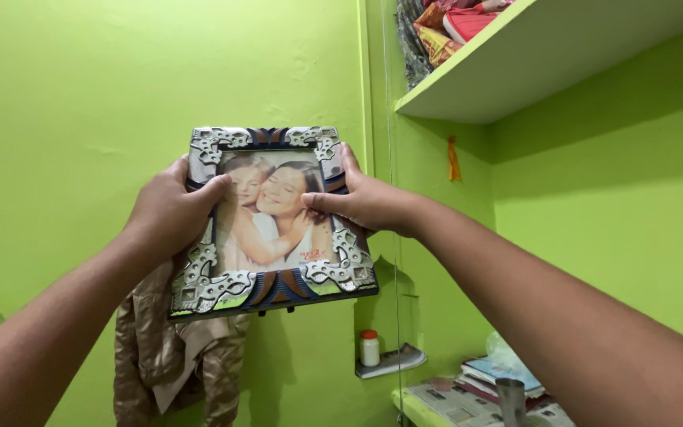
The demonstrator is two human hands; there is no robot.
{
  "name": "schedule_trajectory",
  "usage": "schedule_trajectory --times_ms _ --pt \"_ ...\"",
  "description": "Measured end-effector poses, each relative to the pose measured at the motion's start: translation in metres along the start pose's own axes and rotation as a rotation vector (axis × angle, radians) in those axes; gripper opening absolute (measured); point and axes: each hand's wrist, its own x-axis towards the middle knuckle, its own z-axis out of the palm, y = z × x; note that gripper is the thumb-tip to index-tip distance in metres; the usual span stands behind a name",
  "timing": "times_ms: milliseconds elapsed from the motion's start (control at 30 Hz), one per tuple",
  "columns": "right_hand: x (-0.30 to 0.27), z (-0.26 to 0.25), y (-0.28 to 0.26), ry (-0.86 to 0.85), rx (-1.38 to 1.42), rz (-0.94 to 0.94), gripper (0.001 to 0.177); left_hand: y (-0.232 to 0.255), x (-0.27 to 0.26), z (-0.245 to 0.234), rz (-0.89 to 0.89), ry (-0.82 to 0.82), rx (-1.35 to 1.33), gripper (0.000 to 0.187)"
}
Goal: The person picks up a framed photograph from a bed and holds it against a green wall. They repeatedly adjust the frame's position and angle while holding it in place, seemingly checking its alignment or fit against the wall.
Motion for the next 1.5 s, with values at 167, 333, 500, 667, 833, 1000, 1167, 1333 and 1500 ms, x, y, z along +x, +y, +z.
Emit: schedule_trajectory --times_ms 167,333,500,667,833,1000,1167,1333,1500 --pt "0.013 0.004 0.003 -0.014 0.007 0.015 0.138 -0.007 0.004 0.004 -0.039 -0.003 -0.048 0.055" --pt "0.018 0.006 0.003 -0.020 0.018 -0.002 0.137 -0.011 0.008 0.005 -0.011 0.019 -0.021 0.052" --pt "0.019 0.011 0.008 -0.042 0.076 0.010 0.137 -0.018 0.009 0.010 -0.002 0.017 -0.033 0.052" --pt "0.030 0.012 0.017 -0.044 0.047 -0.021 0.137 -0.022 0.011 0.012 0.018 0.034 -0.026 0.051" --pt "0.038 0.018 0.026 -0.040 0.012 -0.069 0.136 -0.026 0.010 0.014 0.018 0.036 -0.043 0.051" --pt "0.037 0.024 0.025 -0.054 0.071 -0.002 0.137 -0.026 0.007 0.014 -0.050 0.007 -0.022 0.057" --pt "0.035 0.032 0.019 -0.063 0.047 0.002 0.137 -0.036 -0.002 0.016 -0.019 0.041 -0.012 0.058" --pt "0.028 0.042 0.024 -0.010 0.047 -0.009 0.137 -0.045 -0.005 0.018 0.008 0.041 0.008 0.069" --pt "0.038 0.050 0.038 0.030 -0.006 -0.185 0.135 -0.053 -0.005 0.021 0.060 0.054 -0.013 0.067"
